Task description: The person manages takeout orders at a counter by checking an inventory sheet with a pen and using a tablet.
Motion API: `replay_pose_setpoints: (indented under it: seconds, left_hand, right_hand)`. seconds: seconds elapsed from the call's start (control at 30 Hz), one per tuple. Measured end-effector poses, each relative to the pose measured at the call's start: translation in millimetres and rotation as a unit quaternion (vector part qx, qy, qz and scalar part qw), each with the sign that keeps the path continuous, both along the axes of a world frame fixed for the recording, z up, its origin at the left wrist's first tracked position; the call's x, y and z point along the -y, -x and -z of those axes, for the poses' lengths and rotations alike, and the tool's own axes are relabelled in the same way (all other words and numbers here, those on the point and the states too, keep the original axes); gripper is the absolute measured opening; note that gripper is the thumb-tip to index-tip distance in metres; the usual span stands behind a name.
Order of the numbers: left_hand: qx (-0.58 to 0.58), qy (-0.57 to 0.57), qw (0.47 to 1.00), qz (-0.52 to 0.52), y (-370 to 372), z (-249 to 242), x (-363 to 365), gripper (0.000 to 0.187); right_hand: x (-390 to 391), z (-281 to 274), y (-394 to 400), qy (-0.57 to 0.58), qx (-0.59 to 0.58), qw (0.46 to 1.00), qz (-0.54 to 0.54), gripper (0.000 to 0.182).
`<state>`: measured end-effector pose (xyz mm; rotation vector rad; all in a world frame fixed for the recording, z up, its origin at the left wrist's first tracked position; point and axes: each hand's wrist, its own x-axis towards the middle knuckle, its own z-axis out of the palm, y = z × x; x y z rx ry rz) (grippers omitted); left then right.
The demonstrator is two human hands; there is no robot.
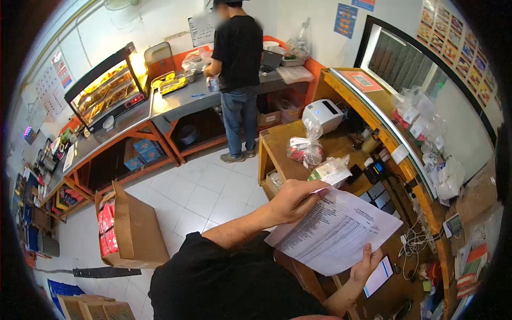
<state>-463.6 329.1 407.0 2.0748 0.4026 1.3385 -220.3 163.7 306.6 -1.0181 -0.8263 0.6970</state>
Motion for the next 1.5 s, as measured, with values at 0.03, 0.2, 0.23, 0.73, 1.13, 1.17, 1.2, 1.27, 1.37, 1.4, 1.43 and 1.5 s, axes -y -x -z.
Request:
replay_pose_setpoints:
  seconds: [0.03,0.2,0.23,0.73,1.13,1.17,1.2,1.27,1.37,1.4,1.43,1.5]
  left_hand:
    - [0.002,0.003,1.0,-0.005,7,3,-1,0.015]
    - [0.023,0.065,0.996,-0.061,69,16,-19,0.013]
    - [0.028,0.065,0.995,-0.071,86,20,-22,0.013]
    - [0.075,0.168,0.924,-0.335,482,94,-86,0.014]
    - [0.268,0.275,0.834,-0.396,616,92,-67,0.024]
    - [0.301,0.278,0.834,-0.369,620,87,-65,0.023]
    - [0.359,0.307,0.822,-0.317,622,80,-60,0.026]
    - [0.339,0.302,0.843,-0.289,630,80,-58,0.029]
    - [0.3,0.292,0.856,-0.304,635,78,-61,0.029]
    - [0.232,0.332,0.85,-0.337,636,67,-62,0.026]
    - [0.163,0.374,0.835,-0.369,637,61,-64,0.024]
    - [0.169,0.356,0.814,-0.428,631,50,-74,0.02]
  right_hand:
    - [-6,-3,10,0.003,0.002,1.0,-0.005,0.034]
    - [-40,-16,65,0.037,-0.016,0.998,-0.041,0.031]
    - [-48,-16,77,0.038,-0.011,0.998,-0.052,0.031]
    - [-251,16,438,0.19,0.045,0.94,-0.279,0.021]
    - [-291,-36,586,0.147,0.138,0.886,-0.418,0.025]
    - [-293,-40,590,0.143,0.137,0.881,-0.43,0.026]
    - [-295,-41,593,0.132,0.145,0.879,-0.435,0.027]
    - [-300,-49,599,0.131,0.127,0.879,-0.442,0.027]
    - [-315,-54,610,0.134,0.092,0.879,-0.448,0.027]
    - [-321,-57,614,0.123,0.099,0.891,-0.426,0.027]
    - [-327,-58,617,0.117,0.105,0.901,-0.404,0.026]
    - [-343,-59,620,0.118,0.097,0.905,-0.396,0.024]
